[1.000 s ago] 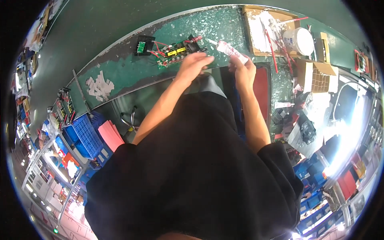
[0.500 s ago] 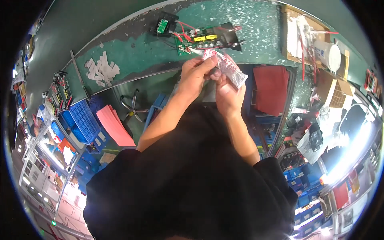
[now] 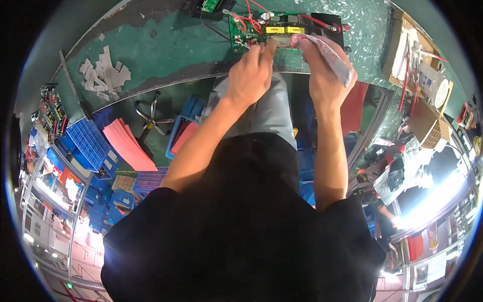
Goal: Assembling and testing electronic circuit boards on a production line.
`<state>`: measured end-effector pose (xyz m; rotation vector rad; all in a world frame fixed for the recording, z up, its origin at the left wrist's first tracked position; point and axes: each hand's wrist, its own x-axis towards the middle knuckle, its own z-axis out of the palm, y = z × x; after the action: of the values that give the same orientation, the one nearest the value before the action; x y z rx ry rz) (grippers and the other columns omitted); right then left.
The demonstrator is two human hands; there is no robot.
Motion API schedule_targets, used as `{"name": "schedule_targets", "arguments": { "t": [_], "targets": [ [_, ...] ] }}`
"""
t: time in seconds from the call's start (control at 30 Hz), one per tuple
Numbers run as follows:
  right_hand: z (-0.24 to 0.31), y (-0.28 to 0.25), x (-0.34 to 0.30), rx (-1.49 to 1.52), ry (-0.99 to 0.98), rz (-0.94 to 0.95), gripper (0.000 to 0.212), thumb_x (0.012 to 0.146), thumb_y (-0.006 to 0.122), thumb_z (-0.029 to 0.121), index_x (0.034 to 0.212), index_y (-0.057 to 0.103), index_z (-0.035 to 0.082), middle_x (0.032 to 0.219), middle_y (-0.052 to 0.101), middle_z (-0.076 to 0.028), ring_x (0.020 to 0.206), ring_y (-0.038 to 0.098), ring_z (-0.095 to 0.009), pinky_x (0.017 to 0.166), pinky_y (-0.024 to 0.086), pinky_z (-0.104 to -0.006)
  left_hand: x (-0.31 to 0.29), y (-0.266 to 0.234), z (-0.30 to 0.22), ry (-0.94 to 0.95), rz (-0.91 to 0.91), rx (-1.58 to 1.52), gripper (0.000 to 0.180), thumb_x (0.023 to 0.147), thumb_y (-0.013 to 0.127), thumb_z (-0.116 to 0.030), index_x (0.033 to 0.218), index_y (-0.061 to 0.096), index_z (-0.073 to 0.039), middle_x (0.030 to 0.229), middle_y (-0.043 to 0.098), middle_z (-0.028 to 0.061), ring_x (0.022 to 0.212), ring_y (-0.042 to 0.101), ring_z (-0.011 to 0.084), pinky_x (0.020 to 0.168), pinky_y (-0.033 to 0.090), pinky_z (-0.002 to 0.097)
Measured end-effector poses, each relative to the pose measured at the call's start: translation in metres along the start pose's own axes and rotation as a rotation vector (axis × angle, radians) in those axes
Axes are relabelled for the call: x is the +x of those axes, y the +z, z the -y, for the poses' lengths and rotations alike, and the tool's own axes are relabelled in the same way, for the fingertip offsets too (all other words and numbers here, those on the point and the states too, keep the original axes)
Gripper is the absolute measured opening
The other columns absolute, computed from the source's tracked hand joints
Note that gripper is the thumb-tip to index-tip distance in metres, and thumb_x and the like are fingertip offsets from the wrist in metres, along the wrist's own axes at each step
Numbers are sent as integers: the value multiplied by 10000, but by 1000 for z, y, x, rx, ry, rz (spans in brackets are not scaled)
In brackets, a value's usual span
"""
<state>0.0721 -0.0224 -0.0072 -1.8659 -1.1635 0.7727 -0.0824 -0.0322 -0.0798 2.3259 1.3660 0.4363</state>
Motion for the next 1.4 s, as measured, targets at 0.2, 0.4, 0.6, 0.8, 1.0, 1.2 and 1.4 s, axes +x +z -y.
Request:
{"name": "schedule_targets", "arguments": {
  "t": [0.2, 0.4, 0.6, 0.8, 1.0, 1.2, 1.4],
  "targets": [
    [-9, 15, 16, -155, -187, 145, 145, 824, 704, 75, 931, 685, -21, 849, 697, -81, 739, 658, -128, 679, 508, -243, -8, 13, 10, 18, -127, 20, 538, 693, 631, -81, 1209, 507, 8, 972, 482, 74, 727, 570, 175, 576, 532, 254],
    [-14, 24, 22, -274, -450, 217, 141, 823, 703, 74, 919, 661, -21, 846, 677, -126, 726, 662, -242, 675, 512, -292, -14, 20, 3, 37, -128, 38, 573, 682, 634, -97, 1234, 511, -4, 1021, 491, 61, 738, 534, 160, 567, 509, 227],
    [-7, 29, 18, -387, -491, 287, 145, 819, 693, 51, 936, 643, -18, 850, 667, -136, 739, 657, -270, 667, 513, -313, -23, 29, 5, 55, -170, 72, 588, 709, 619, -130, 1273, 504, -10, 1074, 503, 52, 776, 510, 160, 599, 490, 228],
    [-17, 29, 19, -362, -479, 289, 139, 821, 687, 44, 936, 641, -18, 858, 665, -134, 751, 653, -274, 675, 512, -313, -25, 33, 5, 79, -181, 82, 583, 730, 605, -152, 1289, 510, -15, 1074, 519, 41, 828, 501, 153, 598, 440, 237],
    [-19, 30, 20, -358, -518, 305, 141, 817, 690, 39, 935, 643, -22, 874, 670, -127, 764, 653, -278, 692, 516, -313, -28, 38, 5, 113, -199, 109, 578, 748, 590, -155, 1307, 513, -28, 1065, 526, 35, 898, 486, 152, 562, 368, 250],
    [-17, 31, 21, -376, -545, 313, 137, 820, 690, 42, 929, 642, -25, 876, 673, -128, 767, 656, -277, 691, 518, -313, -27, 38, 4, 119, -198, 127, 563, 755, 589, -155, 1301, 522, -34, 1057, 520, 30, 919, 481, 161, 561, 357, 259],
    [-20, 32, 21, -366, -518, 301, 135, 821, 685, 38, 926, 639, -33, 870, 673, -135, 765, 659, -286, 689, 520, -316, -28, 40, 4, 112, -207, 116, 563, 753, 591, -152, 1300, 524, -34, 1061, 521, 30, 943, 486, 163, 576, 366, 261]
  ]
}}
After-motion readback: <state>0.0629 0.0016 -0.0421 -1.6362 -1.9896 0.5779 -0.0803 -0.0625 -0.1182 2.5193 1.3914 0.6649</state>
